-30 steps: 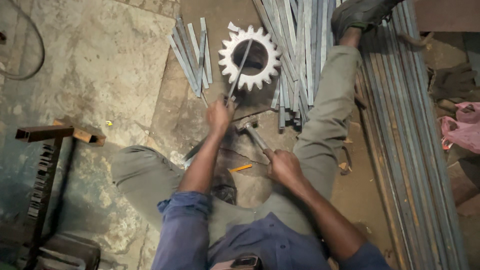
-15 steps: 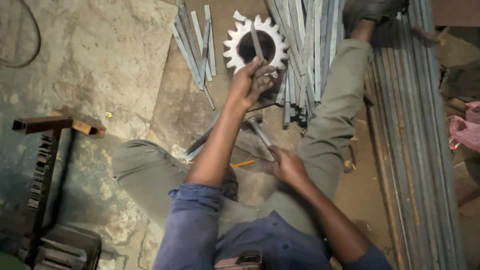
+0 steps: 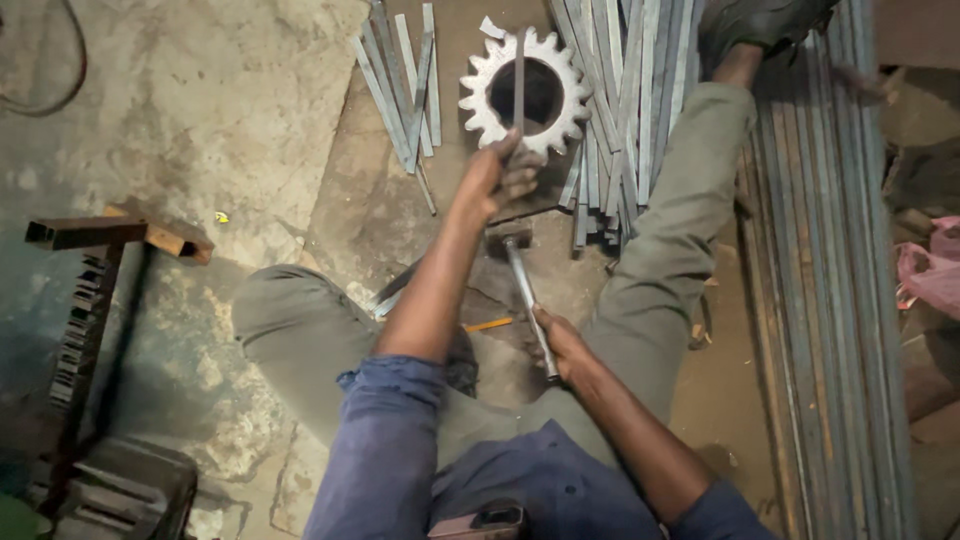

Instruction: The person sits on the floor and repeatedly hammers metal rods into the slots of a large metal gear. They pick up rods from a pile, position them, and strike them with a hammer. Towards the end, the person stands up and moves to a different area to pick up a metal bar.

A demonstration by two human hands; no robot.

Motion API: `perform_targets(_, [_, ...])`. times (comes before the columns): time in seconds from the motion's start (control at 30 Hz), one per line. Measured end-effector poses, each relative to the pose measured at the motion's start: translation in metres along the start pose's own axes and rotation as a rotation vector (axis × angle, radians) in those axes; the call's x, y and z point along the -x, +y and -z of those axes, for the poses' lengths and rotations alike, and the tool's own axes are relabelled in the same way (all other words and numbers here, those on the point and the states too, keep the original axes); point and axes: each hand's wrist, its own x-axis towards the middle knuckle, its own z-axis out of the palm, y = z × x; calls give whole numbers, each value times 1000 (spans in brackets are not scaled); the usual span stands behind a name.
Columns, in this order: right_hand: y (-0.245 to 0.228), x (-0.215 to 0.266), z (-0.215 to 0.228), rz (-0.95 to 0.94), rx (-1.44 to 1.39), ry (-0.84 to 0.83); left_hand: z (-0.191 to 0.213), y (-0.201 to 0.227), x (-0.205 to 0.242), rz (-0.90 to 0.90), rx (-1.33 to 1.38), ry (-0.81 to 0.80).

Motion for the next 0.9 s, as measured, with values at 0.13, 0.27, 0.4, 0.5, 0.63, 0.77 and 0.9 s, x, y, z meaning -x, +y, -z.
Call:
perform_targets(0.13, [3, 30, -3, 173, 139, 243, 53, -25, -12, -23, -232, 186])
perform_targets(0.27, [-26, 42, 29, 703, 572, 350, 84, -52, -45, -342, -624, 321])
perform_targets(0.4, [-83, 60, 32, 1153, 695, 367, 81, -54, -56, -484, -905, 437])
perform_targets(0.5, [-117, 54, 6, 1114, 519, 239, 70, -56, -48, -474, -997, 535])
perform_targets(0.63, [-151, 18, -30, 1036, 618, 326, 67, -63, -33, -468, -1052, 610])
perform_targets(0.77, [-171, 26, -42, 959, 497, 315, 70, -72, -26, -466, -1076, 685])
perform_targets(0.9, [-189, 24, -35, 1281, 520, 244, 68, -73, -17, -405, -1063, 696])
